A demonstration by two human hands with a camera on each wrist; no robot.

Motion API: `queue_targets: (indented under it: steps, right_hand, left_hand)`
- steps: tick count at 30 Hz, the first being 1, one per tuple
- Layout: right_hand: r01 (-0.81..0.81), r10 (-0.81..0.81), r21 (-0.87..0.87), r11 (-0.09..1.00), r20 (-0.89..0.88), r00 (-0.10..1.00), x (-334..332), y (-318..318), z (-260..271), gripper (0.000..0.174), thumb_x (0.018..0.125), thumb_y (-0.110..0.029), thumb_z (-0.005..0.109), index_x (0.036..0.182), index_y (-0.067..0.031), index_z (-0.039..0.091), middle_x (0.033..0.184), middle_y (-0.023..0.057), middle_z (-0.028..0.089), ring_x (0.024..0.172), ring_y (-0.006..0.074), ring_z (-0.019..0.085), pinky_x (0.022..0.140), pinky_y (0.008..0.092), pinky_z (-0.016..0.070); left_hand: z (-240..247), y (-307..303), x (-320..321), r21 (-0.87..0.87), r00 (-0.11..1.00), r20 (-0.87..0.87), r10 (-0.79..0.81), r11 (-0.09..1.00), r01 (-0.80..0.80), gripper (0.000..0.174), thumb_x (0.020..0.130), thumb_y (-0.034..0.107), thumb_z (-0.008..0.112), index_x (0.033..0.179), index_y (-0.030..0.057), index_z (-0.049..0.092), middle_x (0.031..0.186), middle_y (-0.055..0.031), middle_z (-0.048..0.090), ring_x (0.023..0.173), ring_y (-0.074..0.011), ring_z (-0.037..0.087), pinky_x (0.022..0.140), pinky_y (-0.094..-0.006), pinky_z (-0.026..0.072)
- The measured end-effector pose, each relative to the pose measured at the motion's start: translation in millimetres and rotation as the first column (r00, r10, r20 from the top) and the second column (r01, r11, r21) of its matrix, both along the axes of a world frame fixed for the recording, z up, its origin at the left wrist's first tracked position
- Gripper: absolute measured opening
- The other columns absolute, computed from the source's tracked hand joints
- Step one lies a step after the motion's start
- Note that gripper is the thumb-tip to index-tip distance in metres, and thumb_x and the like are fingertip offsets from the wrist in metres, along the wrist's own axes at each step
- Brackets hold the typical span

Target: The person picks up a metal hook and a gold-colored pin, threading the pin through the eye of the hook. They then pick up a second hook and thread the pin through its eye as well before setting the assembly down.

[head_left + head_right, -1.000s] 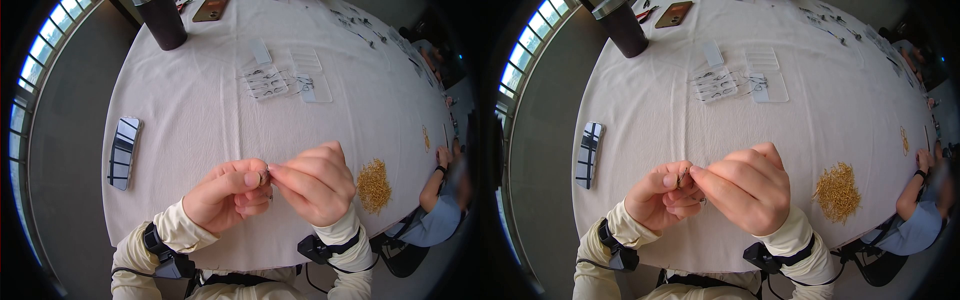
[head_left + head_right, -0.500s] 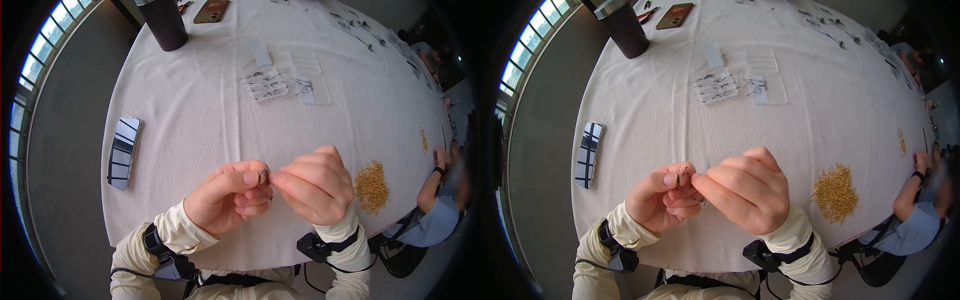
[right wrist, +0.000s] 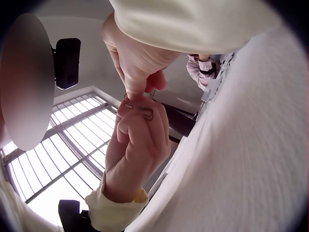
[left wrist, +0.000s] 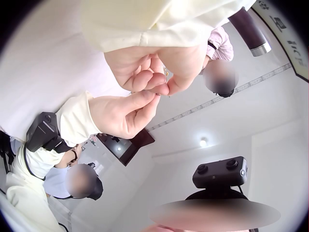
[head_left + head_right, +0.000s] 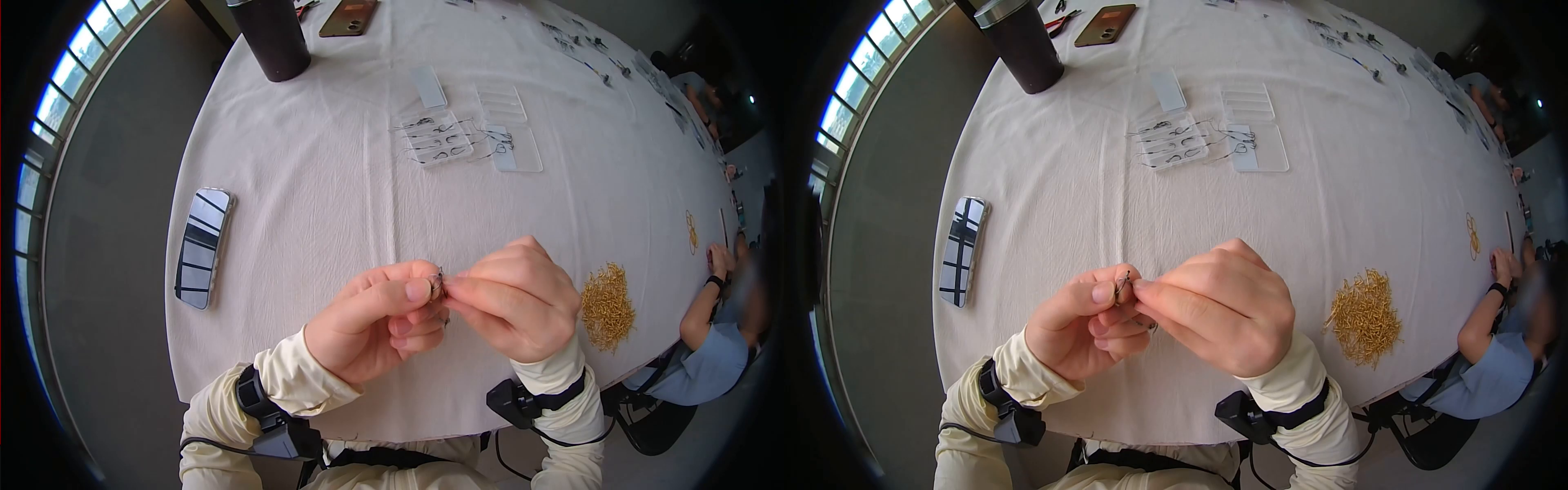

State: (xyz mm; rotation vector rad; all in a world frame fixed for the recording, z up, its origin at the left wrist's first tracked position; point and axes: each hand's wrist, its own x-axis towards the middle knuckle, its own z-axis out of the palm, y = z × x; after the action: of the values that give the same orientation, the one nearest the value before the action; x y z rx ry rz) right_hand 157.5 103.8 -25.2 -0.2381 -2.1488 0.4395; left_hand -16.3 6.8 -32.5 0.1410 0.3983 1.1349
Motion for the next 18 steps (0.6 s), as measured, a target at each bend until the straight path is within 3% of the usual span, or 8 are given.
queue_targets:
  steps: [10,12,14,18]
  right_hand:
    - [0.105,-0.109,-0.129,0.986,-0.025,0.994,0.0,-4.2,-3.1,0.024,0.065,0.003,0.078,0.086,-0.0067,0.069,0.077,0.0005,0.063,0.065,0.0161,0.059,0.061,0.0294,0.0435]
    - [0.126,-0.132,-0.148,0.981,-0.033,0.991,0.4,-5.3,-2.9,0.024,0.066,0.003,0.078,0.085,-0.0069,0.069,0.076,0.0005,0.062,0.064,0.0162,0.058,0.061,0.0294,0.0429]
    - [0.152,-0.164,-0.222,0.963,-0.037,0.986,1.2,-7.2,-2.1,0.023,0.066,0.004,0.077,0.086,-0.0069,0.069,0.075,0.0003,0.061,0.063,0.0165,0.057,0.060,0.0294,0.0416]
    - [0.184,-0.189,-0.177,0.967,-0.014,0.982,0.9,-8.1,0.6,0.024,0.065,0.003,0.078,0.085,-0.0069,0.068,0.077,0.0002,0.061,0.063,0.0164,0.056,0.060,0.0293,0.0410]
  left_hand:
    - [-1.1,-0.2,5.0,0.053,0.999,-0.031,0.040,0.998,-0.038,0.010,0.099,0.017,0.056,0.096,0.0067,0.058,0.075,0.0039,0.046,0.065,-0.0054,0.035,0.058,-0.0214,0.0312]
    - [4.3,0.8,6.8,0.043,0.963,-0.242,0.115,0.993,-0.108,0.009,0.096,0.016,0.059,0.096,0.0065,0.057,0.073,0.0037,0.048,0.061,-0.0050,0.035,0.057,-0.0228,0.0308]
    - [4.3,1.6,6.7,0.062,0.937,-0.319,0.145,0.989,-0.132,0.009,0.096,0.015,0.059,0.096,0.0061,0.057,0.074,0.0035,0.048,0.061,-0.0052,0.035,0.057,-0.0230,0.0312]
    - [4.1,0.6,6.1,0.113,0.819,-0.542,0.191,0.982,-0.154,0.008,0.096,0.012,0.060,0.097,0.0045,0.057,0.077,0.0029,0.052,0.063,-0.0059,0.039,0.058,-0.0233,0.0324]
